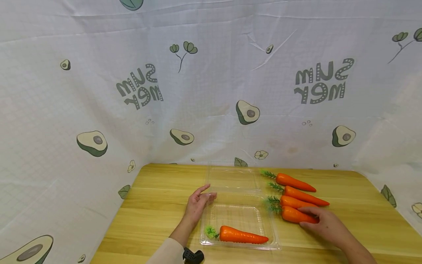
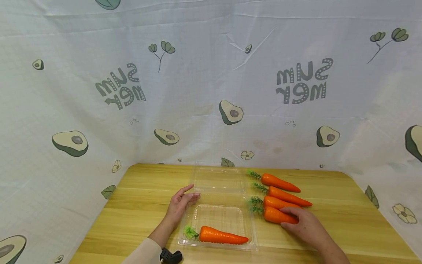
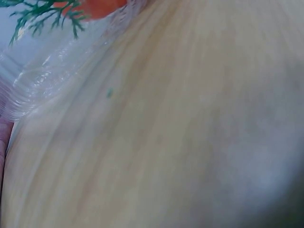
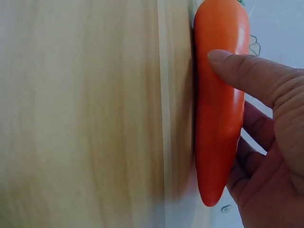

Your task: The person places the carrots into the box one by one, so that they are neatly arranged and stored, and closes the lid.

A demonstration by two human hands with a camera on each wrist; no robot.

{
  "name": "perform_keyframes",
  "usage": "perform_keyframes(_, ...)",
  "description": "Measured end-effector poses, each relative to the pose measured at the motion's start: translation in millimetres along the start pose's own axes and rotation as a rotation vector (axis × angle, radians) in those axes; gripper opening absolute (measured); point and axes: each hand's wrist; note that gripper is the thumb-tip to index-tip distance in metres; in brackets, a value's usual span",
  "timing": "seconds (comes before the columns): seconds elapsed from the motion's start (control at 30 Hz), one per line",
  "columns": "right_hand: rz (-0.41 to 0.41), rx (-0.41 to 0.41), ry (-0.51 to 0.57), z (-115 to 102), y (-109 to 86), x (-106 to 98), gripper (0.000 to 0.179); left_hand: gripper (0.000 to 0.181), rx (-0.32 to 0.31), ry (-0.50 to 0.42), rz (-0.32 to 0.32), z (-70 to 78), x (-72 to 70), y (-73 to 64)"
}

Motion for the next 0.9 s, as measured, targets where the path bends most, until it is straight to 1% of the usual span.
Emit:
perform_keyframes(0.27, 0.003, -0.002, -0.017, -1.8, 0.1, 0.5, 0.054, 0.047, -0.004, 0.011, 0.004, 0.2, -0.2, 0.1)
perform_keyframes(0.4, -0.001, 0.011, -0.028, -3.1, -0.2, -0.5, 0.055, 0.047, -0.005, 0.011, 0.002, 0.6, -0.5, 0.2)
perform_keyframes(0.67, 0.026, 0.041, -0.021, -5.6, -4.1, -6.6, 0.060, 0.047, -0.016, 0.009, 0.009, 0.6, 0.1, 1.2)
perform_keyframes(0.9, 0.020, 0.051, -0.031, -5.3, -4.1, -13.8, 0.065, 0.048, -0.020, 0.012, 0.008, 0.6, 0.0, 1.6)
Point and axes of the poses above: each hand's wrist, its own y-axis towards the middle knuckle, its own x-axis out of the palm, z = x × y, and after that the axes turned 14 degrees about z, right-handed
